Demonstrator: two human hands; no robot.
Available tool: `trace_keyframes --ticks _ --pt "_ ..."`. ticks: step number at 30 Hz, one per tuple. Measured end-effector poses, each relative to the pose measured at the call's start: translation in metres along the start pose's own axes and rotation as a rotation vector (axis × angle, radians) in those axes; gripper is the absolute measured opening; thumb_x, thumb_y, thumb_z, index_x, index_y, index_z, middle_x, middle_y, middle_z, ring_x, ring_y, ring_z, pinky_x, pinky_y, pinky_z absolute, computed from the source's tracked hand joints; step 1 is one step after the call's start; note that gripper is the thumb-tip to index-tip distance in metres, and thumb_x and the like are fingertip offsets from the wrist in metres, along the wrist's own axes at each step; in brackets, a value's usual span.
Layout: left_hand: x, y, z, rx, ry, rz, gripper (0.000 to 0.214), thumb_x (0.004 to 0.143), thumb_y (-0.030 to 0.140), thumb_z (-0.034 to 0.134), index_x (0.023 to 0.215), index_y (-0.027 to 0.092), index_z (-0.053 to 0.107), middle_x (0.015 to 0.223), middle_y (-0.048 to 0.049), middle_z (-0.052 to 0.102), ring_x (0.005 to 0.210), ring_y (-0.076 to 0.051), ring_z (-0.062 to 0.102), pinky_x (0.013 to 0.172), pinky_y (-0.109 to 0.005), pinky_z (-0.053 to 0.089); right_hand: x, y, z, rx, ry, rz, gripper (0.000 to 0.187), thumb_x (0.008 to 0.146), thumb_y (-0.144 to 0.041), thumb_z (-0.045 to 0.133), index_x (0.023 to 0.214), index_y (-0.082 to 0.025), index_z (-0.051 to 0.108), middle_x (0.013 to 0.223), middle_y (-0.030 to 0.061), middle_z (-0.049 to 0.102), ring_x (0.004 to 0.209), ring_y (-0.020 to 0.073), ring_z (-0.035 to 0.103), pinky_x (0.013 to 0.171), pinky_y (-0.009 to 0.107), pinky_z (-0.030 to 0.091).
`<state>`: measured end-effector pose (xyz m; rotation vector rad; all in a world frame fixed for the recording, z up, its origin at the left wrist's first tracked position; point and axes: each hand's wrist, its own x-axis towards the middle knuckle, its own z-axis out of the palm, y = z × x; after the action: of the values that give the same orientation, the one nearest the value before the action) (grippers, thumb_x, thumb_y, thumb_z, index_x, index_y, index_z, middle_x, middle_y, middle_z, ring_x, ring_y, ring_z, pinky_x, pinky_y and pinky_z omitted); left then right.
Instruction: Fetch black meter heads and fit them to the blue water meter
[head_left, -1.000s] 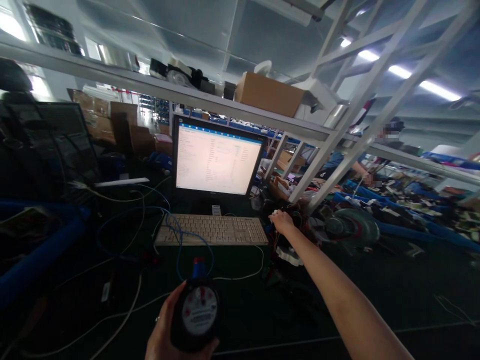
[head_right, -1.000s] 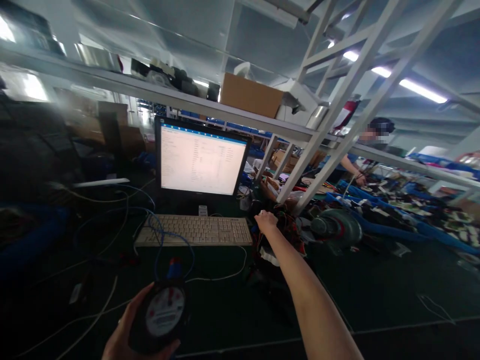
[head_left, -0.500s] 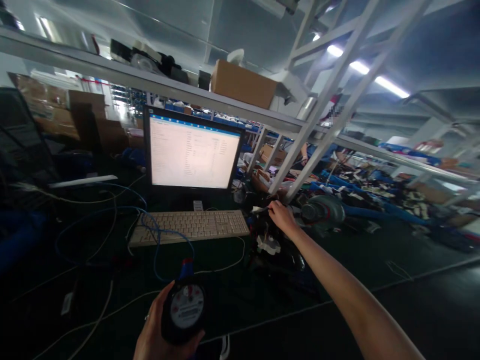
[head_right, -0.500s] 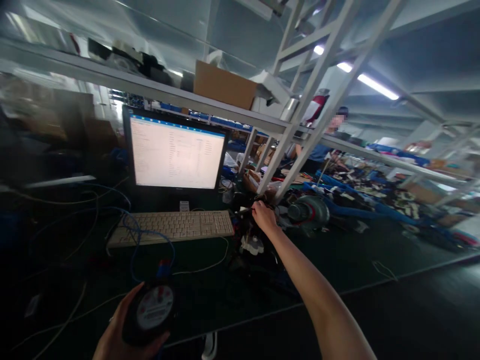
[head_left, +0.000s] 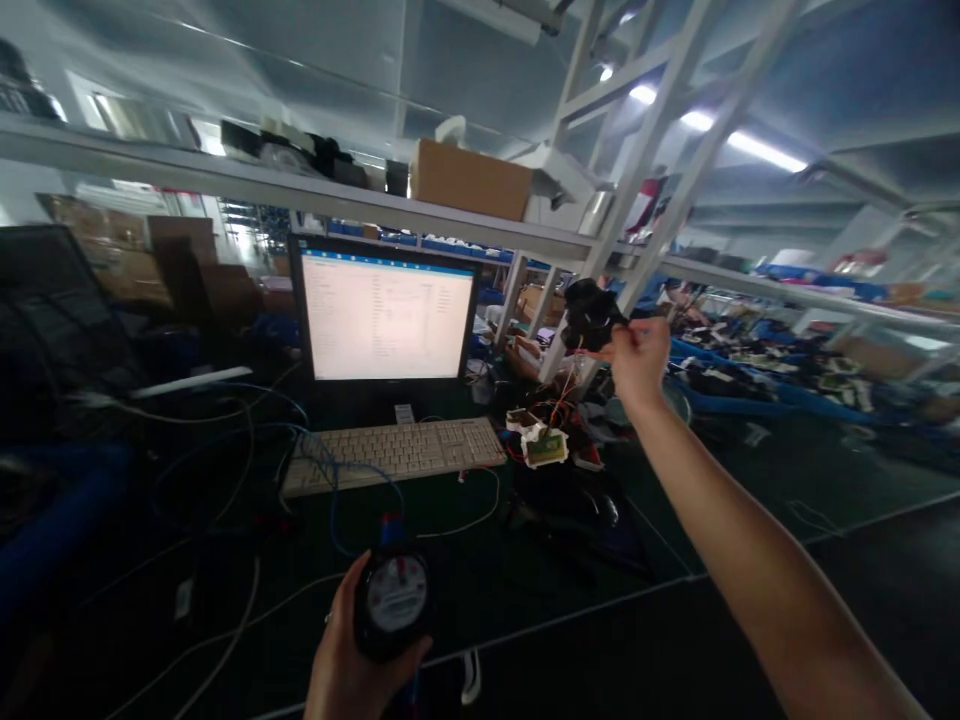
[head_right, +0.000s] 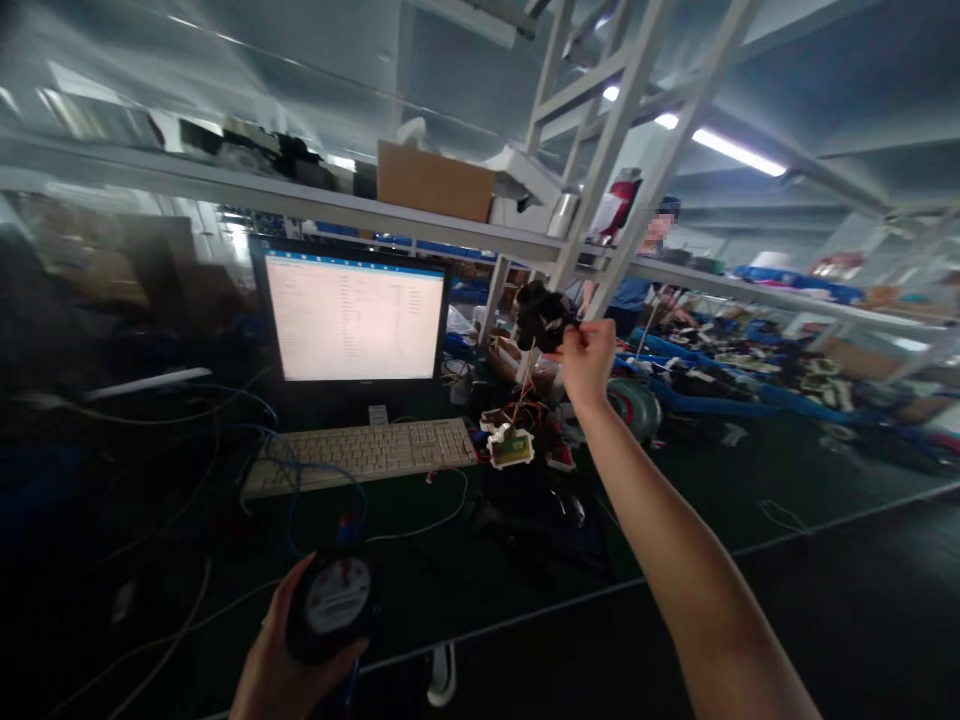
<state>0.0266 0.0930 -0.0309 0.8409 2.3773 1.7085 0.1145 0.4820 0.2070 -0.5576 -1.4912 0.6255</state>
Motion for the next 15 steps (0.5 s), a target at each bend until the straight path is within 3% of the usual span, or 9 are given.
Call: trace_keyframes --ticks 4,8,11,15 --pt "0.001 -0.002 -0.006 0.016 -0.052 -0.017 0.084 0.058 0.038 0.073 0.131 0.019 0.037 0.119 -0.0128 0.056 0.111 -0.034 0.055 0.092 -0.049 0.048 0.011 -0.052 0.022 0.226 0.040 0.029 0.026 0.075 -0.007 0.052 0.084 -0.023 0.034 0.054 -0.0119 0.042 0.038 0.0083 0.043 0.048 0.032 0.052" --pt "0.000 -0.001 -0.008 -0.028 -0.096 -0.029 0.085 0.059 0.032 0.074 0.132 0.021 0.033 0.122 -0.0111 0.054 0.113 -0.031 0.054 0.096 -0.048 0.045 -0.006 -0.098 0.046 0.334 -0.030 0.141 0.027 0.078 0.000 0.048 0.082 -0.023 0.034 0.052 -0.0136 0.042 0.034 0.0054 0.041 0.050 0.030 0.053" --pt "-0.001 0.002 -0.009 -0.068 -0.120 -0.036 0.084 0.060 0.028 0.075 0.132 0.023 0.032 0.125 -0.0097 0.052 0.115 -0.029 0.052 0.099 -0.047 0.043 -0.022 -0.113 0.057 0.395 -0.099 0.223 0.025 0.080 -0.001 0.045 0.081 -0.022 0.033 0.055 -0.0106 0.050 0.037 0.0066 0.048 0.046 0.025 0.049" --pt "0.002 0.005 -0.013 -0.097 -0.150 0.000 0.086 0.059 0.025 0.077 0.132 0.025 0.032 0.129 -0.0087 0.050 0.119 -0.028 0.050 0.102 -0.046 0.042 -0.016 -0.115 0.062 0.481 -0.126 0.168 0.017 0.082 -0.005 0.044 0.081 -0.021 0.037 0.059 -0.0055 0.058 0.046 0.0101 0.060 0.043 0.019 0.044"
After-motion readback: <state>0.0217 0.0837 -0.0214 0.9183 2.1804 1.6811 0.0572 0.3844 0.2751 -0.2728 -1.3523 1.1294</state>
